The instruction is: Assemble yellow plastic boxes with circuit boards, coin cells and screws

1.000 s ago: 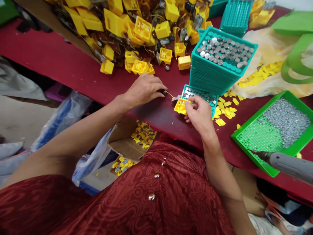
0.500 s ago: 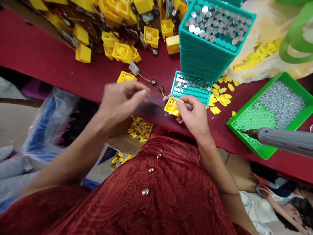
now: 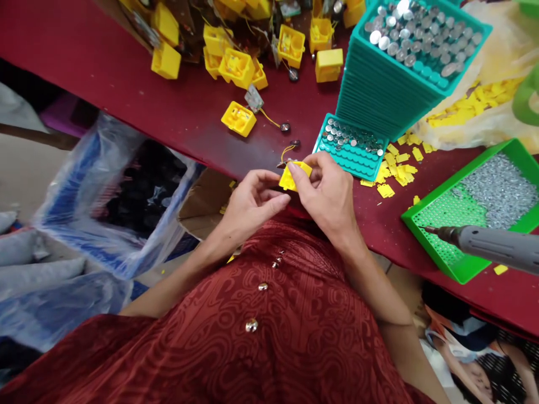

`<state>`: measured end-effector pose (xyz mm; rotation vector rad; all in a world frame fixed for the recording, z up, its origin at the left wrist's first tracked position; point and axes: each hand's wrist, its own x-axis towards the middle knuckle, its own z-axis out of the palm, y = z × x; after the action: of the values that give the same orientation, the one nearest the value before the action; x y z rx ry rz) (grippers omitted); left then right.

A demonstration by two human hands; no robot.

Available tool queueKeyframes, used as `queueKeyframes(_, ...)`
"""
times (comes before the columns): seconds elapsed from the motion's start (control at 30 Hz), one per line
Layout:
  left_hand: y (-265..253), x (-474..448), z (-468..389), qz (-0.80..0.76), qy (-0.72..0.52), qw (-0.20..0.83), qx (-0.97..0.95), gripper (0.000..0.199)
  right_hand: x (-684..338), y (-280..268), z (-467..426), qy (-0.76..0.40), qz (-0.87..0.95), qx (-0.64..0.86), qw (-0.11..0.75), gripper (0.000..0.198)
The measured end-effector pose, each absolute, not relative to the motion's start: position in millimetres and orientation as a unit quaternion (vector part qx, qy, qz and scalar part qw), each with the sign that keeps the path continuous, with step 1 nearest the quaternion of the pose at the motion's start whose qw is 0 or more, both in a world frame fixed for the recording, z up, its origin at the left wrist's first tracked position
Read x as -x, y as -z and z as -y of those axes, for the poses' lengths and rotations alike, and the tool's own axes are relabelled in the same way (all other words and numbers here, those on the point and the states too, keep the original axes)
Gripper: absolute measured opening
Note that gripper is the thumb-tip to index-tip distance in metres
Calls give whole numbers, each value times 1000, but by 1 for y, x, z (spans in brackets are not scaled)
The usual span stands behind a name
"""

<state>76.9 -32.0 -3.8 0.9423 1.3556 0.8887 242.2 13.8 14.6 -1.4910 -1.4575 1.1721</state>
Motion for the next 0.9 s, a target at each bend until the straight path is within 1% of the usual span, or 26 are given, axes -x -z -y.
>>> queueKeyframes(0.1,4,-74,33,-519,-398,697,-293,61,-241,-11,-14,-545,484,569,381,42)
queueKeyframes(0.17,3,-74,33,-461,-414,744,-250,59,-239,-7,-11,-602,432,556,376,54)
queueKeyframes(0.27,1,-73,32,-403,-437,776,-210,50,-234,-2,-4,-655,398,542,344,69)
queueKeyframes(0.33,0,-69,30,-406,-438,779,-192,44,-234,-1,0,-662,424,539,302,72)
queueKeyframes(0.37,-1,-65,29,-419,-434,775,-187,41,-235,-1,0,-654,452,539,279,70)
queueKeyframes(0.4,-2,-61,28,-438,-429,769,-183,38,-236,-2,-2,-630,491,542,261,64)
queueKeyframes(0.47,-6,-53,25,-479,-422,748,-181,34,-241,-3,-11,-526,592,556,252,47)
queueKeyframes(0.53,-11,-45,22,-514,-416,723,-200,34,-244,-3,-27,-363,698,561,259,26)
queueKeyframes(0.57,-13,-42,21,-529,-412,710,-214,34,-243,-2,-36,-282,740,556,252,19)
queueKeyframes(0.6,-15,-39,19,-543,-409,696,-231,34,-241,1,-45,-215,772,550,234,19)
queueKeyframes(0.63,-17,-38,17,-556,-403,683,-248,34,-238,4,-54,-167,796,544,207,25)
queueKeyframes(0.7,-18,-36,12,-578,-393,658,-279,37,-230,14,-67,-113,825,535,146,31)
queueKeyframes(0.77,-17,-34,7,-595,-392,631,-307,40,-225,26,-76,-91,842,520,113,29)
queueKeyframes(0.83,-14,-33,2,-603,-393,611,-331,38,-224,35,-80,-81,848,509,122,22)
queueKeyframes(0.9,-11,-32,-4,-604,-388,598,-356,37,-227,38,-80,-71,842,512,156,12)
